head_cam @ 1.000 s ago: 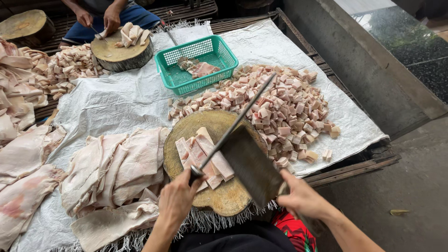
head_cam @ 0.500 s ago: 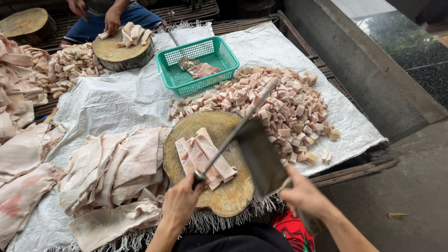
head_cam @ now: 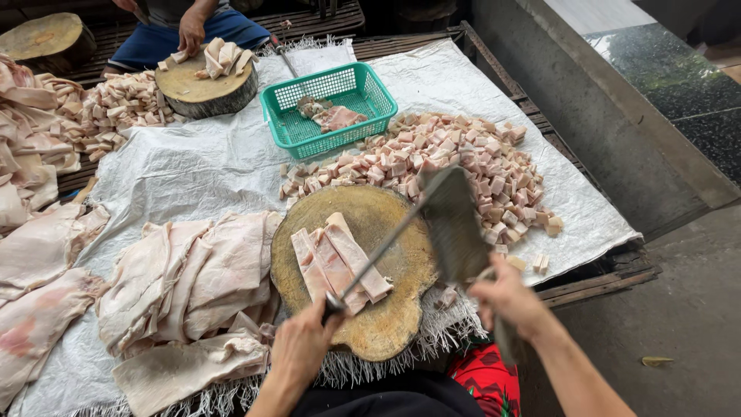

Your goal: The person chops large sheets of pork skin into strips and then into small cubes using a large cleaver on a wooden chopping block.

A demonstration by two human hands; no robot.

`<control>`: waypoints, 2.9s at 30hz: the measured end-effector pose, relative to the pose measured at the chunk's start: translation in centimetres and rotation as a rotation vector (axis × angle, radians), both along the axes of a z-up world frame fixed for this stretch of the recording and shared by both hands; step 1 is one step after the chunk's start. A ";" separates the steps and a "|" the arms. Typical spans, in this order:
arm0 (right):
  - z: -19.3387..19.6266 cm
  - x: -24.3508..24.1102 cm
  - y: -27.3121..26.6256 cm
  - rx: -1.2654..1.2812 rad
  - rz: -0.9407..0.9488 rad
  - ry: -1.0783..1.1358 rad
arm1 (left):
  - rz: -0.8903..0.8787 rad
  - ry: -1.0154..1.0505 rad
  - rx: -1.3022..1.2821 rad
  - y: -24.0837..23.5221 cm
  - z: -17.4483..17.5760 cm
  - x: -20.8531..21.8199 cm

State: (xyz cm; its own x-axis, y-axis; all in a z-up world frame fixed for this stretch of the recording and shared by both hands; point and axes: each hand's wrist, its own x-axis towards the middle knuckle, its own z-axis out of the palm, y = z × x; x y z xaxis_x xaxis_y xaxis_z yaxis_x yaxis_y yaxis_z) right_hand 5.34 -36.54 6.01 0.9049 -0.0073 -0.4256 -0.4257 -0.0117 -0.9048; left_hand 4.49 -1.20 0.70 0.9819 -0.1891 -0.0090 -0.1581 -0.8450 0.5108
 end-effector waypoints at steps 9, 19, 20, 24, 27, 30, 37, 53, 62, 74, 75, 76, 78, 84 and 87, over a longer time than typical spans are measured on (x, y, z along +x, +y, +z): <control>2.4 2.0 -0.5 -0.318 -0.177 -0.246 | 0.111 0.099 0.010 2.3 -0.3 0.3; -3.8 -0.8 2.2 -0.448 0.174 -0.242 | 0.125 0.214 0.025 2.2 -0.6 -0.7; -4.5 -1.4 2.0 -0.528 0.348 -0.231 | 0.137 0.213 0.011 2.6 -0.9 -0.1; -3.6 -1.1 0.3 -0.645 0.340 -0.559 | 0.173 0.311 0.039 2.8 -0.7 -1.3; 0.3 4.0 -0.8 -0.399 -0.100 -0.403 | 0.140 0.310 -0.043 1.9 0.7 -3.4; 2.7 7.0 -1.3 -0.391 -0.273 -0.540 | 0.090 0.268 -0.050 0.9 1.5 -4.4; -5.4 -2.1 2.6 -0.562 0.342 -0.348 | 0.166 0.307 -0.084 1.9 -1.4 -1.7; -7.5 -0.9 1.4 -0.482 0.186 -0.191 | 0.208 0.418 -0.139 1.7 -0.9 -3.5; -2.1 4.4 -0.5 -0.449 -0.078 -0.378 | 0.197 0.342 -0.133 2.1 -2.1 -6.0; -9.5 -3.2 2.7 -0.517 0.534 -0.199 | 0.444 0.330 -0.312 3.9 -5.0 -5.2; -9.7 -3.6 2.7 -0.509 0.562 -0.199 | 0.503 0.300 -0.329 4.7 -5.5 -5.6; -9.7 -3.6 2.9 -0.494 0.484 -0.142 | 0.554 0.291 -0.299 5.6 -5.9 -6.2; -9.6 -2.9 3.0 -0.471 0.338 -0.033 | 0.665 0.271 -0.247 7.3 -7.0 -7.8; -12.9 0.1 3.7 -0.428 0.019 0.009 | 0.840 0.380 -0.108 11.8 -12.0 -16.4; -15.8 1.8 4.0 -0.212 -0.023 -0.008 | 0.845 0.393 -0.009 12.8 -15.1 -19.9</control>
